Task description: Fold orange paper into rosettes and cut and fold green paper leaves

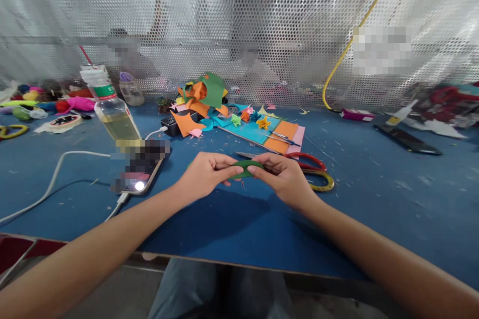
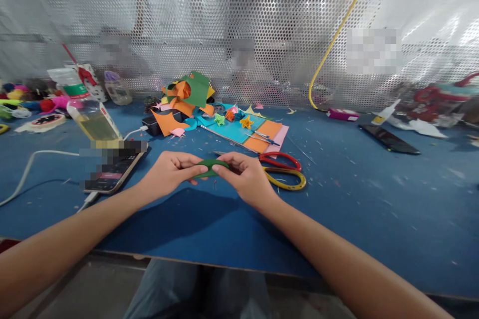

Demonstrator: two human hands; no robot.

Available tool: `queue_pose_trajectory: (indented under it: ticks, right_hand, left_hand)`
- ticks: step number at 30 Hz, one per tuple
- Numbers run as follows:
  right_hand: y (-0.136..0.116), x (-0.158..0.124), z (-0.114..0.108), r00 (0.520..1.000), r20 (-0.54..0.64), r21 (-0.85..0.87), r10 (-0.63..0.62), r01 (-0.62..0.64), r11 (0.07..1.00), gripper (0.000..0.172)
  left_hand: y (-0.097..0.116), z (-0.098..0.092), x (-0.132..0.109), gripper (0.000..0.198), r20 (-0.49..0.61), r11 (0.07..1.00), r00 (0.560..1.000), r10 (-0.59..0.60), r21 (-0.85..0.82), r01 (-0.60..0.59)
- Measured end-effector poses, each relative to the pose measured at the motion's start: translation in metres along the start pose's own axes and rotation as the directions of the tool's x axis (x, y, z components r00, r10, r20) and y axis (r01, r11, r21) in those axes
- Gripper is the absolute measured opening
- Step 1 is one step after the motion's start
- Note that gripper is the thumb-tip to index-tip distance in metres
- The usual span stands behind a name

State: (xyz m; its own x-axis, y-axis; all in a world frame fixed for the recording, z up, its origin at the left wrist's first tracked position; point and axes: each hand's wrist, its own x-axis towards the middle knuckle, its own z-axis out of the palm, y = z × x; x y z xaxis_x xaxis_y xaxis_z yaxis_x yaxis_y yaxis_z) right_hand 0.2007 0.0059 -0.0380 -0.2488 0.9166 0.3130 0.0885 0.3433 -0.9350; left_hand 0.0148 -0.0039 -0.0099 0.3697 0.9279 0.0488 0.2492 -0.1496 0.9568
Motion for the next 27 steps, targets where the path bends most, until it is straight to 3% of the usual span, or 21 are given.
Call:
queue_pose_trajectory:
  ticks: [11, 20, 27]
  right_hand:
    - [-0.001, -0.001, -0.002, 1.0, 0.022, -0.02, -0.022, 0.022, 1.0, 0.014]
    - [-0.007, -0.005, -0.002, 0.982, 0.159, -0.323, -0.104, 0.151, 0.934, 0.011]
    - [-0.004, -0.006, 0.0, 0.973, 0.204, -0.297, -0.106, 0.164, 0.941, 0.014]
  left_hand:
    - [0.0, -0.001, 0.0, 0.025, 0.017, 0.999, 1.0, -0.021, -0.024, 0.021]
    - [-0.011, 0.001, -0.001, 0.034, 0.117, 0.996, 0.992, -0.049, 0.08, 0.04]
    - [-0.006, -0.001, -0.004, 0.036, 0.019, 0.964, 1.0, 0.006, 0.266, -0.011]
